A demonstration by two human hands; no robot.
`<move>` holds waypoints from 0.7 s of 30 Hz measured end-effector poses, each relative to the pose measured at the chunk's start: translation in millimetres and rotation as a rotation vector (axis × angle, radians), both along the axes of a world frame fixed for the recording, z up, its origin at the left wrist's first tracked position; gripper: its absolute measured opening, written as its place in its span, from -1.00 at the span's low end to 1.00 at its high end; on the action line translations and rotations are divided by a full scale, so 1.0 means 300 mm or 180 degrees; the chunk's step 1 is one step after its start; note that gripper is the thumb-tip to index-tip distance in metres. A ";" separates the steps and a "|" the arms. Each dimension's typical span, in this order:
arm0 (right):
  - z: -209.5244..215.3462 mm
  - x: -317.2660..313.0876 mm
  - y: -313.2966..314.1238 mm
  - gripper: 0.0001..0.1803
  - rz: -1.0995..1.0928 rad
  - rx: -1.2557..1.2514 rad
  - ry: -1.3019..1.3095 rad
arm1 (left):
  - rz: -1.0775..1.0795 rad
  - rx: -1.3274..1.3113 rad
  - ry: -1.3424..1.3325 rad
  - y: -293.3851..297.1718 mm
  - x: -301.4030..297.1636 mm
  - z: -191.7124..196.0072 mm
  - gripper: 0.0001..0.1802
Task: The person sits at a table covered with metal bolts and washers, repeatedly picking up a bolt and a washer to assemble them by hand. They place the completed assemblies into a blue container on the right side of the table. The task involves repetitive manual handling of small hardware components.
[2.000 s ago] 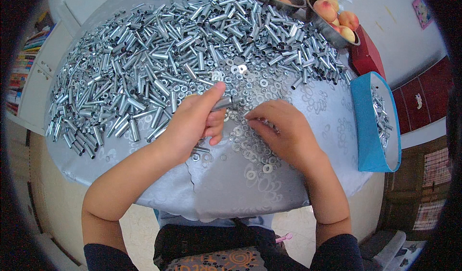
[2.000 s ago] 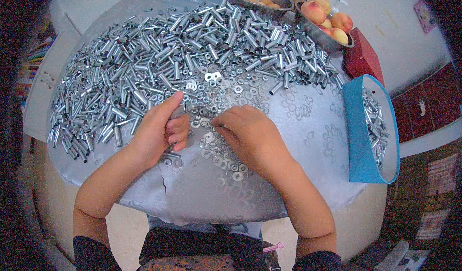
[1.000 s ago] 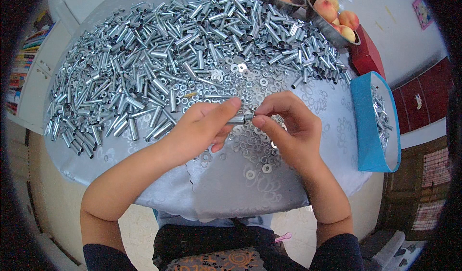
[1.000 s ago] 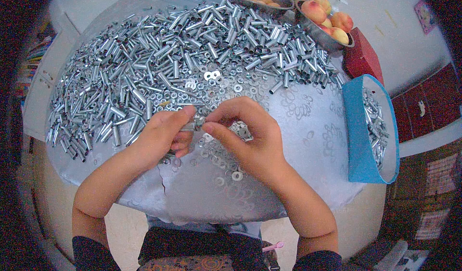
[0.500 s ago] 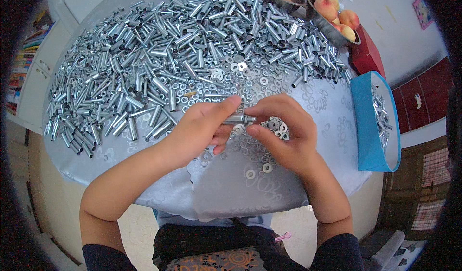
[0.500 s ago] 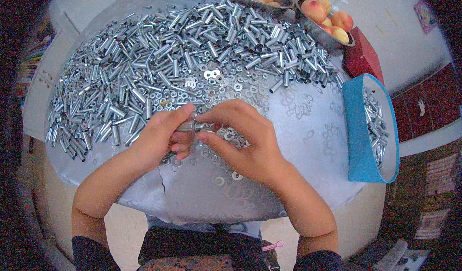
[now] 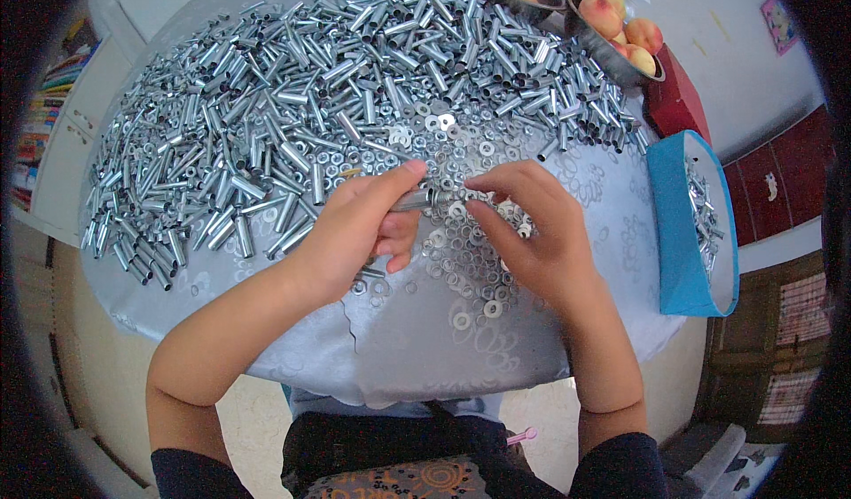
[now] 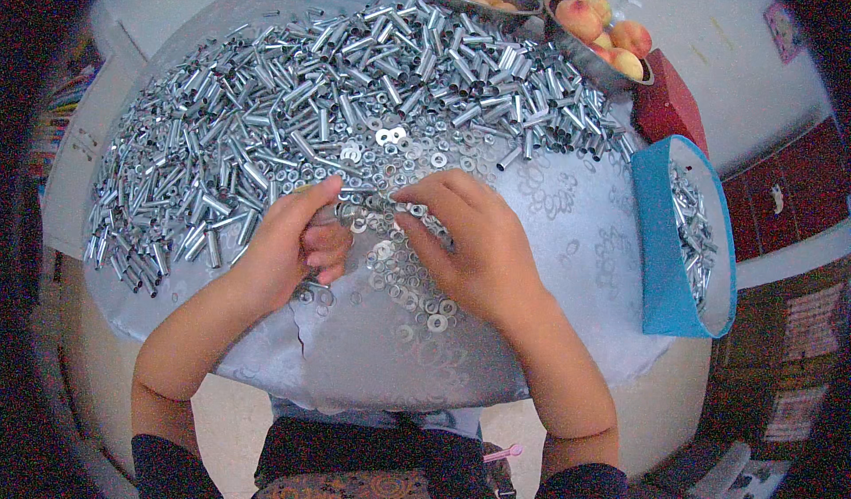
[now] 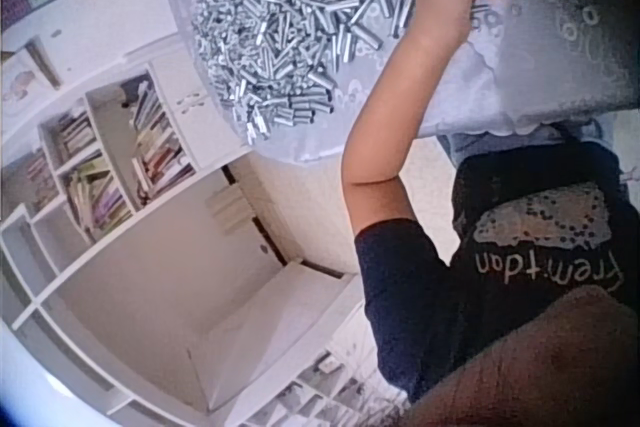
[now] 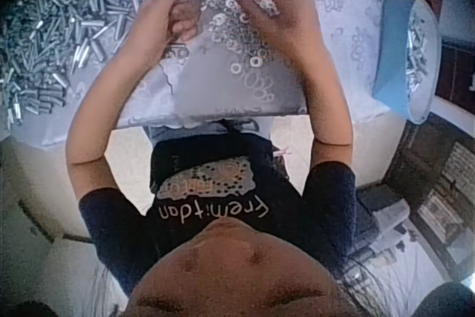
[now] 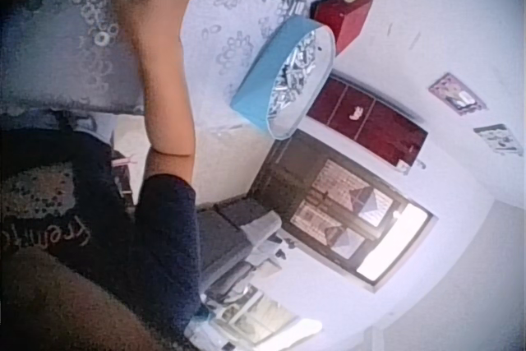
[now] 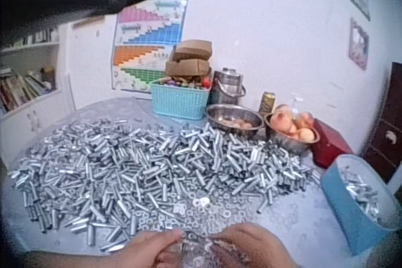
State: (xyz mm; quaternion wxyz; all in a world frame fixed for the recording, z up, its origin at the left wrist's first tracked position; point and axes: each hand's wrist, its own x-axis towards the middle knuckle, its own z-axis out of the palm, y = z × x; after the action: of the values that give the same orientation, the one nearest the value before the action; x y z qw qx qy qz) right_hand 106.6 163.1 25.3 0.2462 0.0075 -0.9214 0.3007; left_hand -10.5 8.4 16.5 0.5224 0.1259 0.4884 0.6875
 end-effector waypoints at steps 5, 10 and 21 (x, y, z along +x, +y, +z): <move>-0.055 -0.013 0.034 -0.81 -0.0148 0.0575 -0.0326 | -0.0076 0.0108 0.0064 0.003 0.001 -0.007 -0.59; -0.072 -0.017 0.035 -0.83 -0.0235 0.0510 -0.0520 | -0.0056 0.0072 0.0107 0.002 0.003 -0.007 -0.58; -0.037 -0.018 0.025 -0.86 -0.0149 0.0723 -0.0211 | -0.0055 -0.0056 0.0413 0.012 0.015 -0.012 -0.56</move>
State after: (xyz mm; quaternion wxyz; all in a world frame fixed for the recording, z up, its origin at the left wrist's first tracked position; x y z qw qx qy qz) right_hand 101.1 170.8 14.3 0.2201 0.0039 -0.9571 0.1886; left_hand -6.1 11.9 12.8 0.4967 0.1698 0.5262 0.6690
